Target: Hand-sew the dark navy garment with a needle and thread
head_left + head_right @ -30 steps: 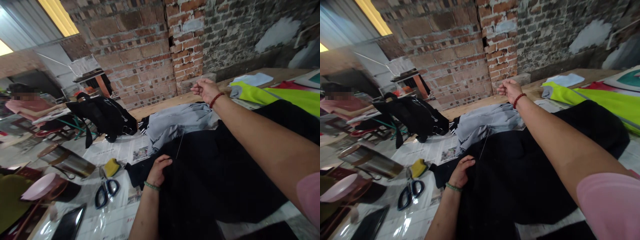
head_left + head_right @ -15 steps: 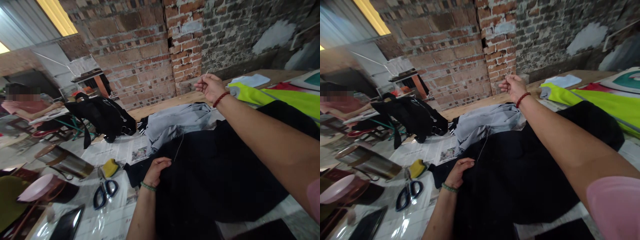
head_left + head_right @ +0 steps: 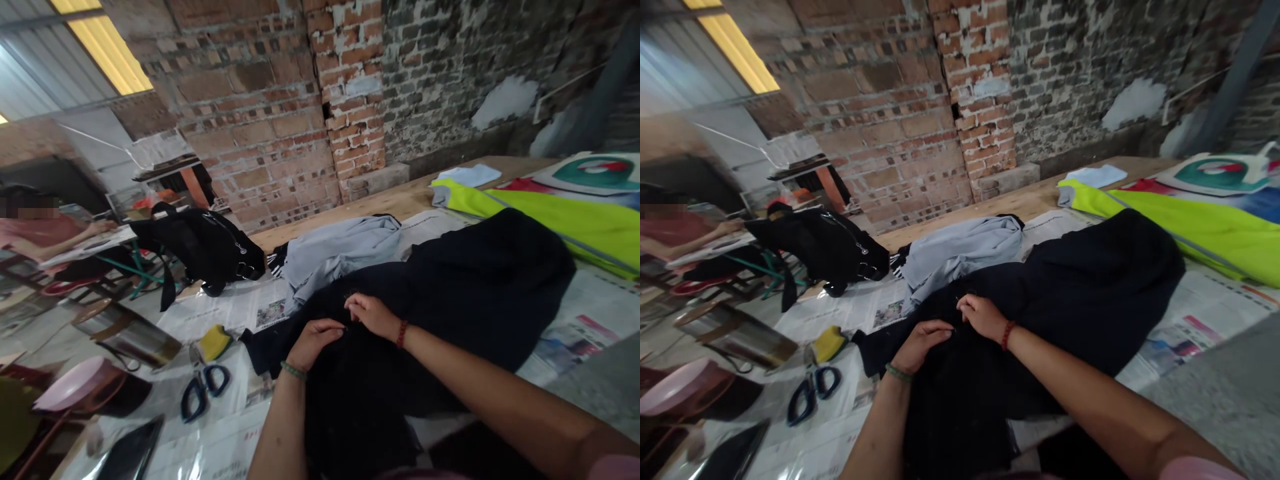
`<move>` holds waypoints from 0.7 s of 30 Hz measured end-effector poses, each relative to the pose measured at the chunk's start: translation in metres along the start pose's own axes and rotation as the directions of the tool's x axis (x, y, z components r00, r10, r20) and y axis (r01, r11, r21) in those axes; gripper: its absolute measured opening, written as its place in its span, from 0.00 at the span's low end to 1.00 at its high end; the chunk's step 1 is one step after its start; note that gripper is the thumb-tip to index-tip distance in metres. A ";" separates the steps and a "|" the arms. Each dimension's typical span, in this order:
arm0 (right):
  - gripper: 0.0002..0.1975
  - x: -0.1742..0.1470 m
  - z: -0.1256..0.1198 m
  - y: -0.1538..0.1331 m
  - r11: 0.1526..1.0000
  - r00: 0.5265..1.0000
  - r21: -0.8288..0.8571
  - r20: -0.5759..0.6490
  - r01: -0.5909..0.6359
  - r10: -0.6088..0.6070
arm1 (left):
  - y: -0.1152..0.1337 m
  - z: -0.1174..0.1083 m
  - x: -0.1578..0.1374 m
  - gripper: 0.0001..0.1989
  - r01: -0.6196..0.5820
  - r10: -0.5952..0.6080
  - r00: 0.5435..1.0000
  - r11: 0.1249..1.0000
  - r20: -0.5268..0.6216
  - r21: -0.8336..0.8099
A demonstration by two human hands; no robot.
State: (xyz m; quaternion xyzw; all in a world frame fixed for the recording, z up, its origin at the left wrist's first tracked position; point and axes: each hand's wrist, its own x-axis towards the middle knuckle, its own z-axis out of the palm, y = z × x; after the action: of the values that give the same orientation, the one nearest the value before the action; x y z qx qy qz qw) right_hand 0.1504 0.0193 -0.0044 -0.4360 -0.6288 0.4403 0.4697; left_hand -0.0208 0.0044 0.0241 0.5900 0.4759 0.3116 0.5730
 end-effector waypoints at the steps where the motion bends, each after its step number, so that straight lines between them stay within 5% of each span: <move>1: 0.08 -0.005 -0.008 0.002 0.998 0.998 -0.052 -0.054 0.031 -0.033 | 0.003 0.004 -0.001 0.08 -0.029 0.028 1.000 0.997 0.009 0.076; 4: 0.09 -0.022 -0.029 0.011 0.992 0.979 -0.114 -0.185 0.062 -0.082 | 0.016 0.015 -0.007 0.07 -0.121 0.122 0.992 0.906 0.024 0.405; 8: 0.10 -0.044 -0.038 0.024 0.994 0.966 -0.090 -0.244 0.064 -0.084 | 0.032 0.034 -0.031 0.05 -0.105 0.228 0.973 0.570 -0.035 0.815; 11: 0.10 -0.052 -0.035 0.025 0.982 0.966 -0.129 -0.202 0.139 -0.163 | 0.044 0.049 -0.054 0.05 -0.034 0.271 0.960 0.362 -0.071 0.932; 15: 0.11 -0.057 -0.035 0.019 0.959 0.956 -0.177 -0.153 0.223 -0.251 | 0.062 0.061 -0.078 0.04 0.060 0.250 0.961 0.237 -0.120 0.970; 18: 0.11 -0.057 -0.036 0.019 0.959 0.954 -0.175 -0.162 0.222 -0.251 | 0.070 0.053 -0.094 0.02 0.094 0.100 0.988 0.247 -0.122 0.965; 21: 0.11 -0.056 -0.035 0.023 0.966 0.966 -0.153 -0.121 0.208 -0.227 | 0.063 0.035 -0.104 0.07 0.054 -0.104 0.995 0.552 0.004 0.832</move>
State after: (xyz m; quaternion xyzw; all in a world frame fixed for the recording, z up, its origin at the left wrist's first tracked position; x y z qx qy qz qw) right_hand 0.1979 -0.0240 -0.0319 -0.4251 -0.6683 0.3098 0.5259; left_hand -0.0129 -0.0968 0.0991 0.7764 0.5772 0.0086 0.2531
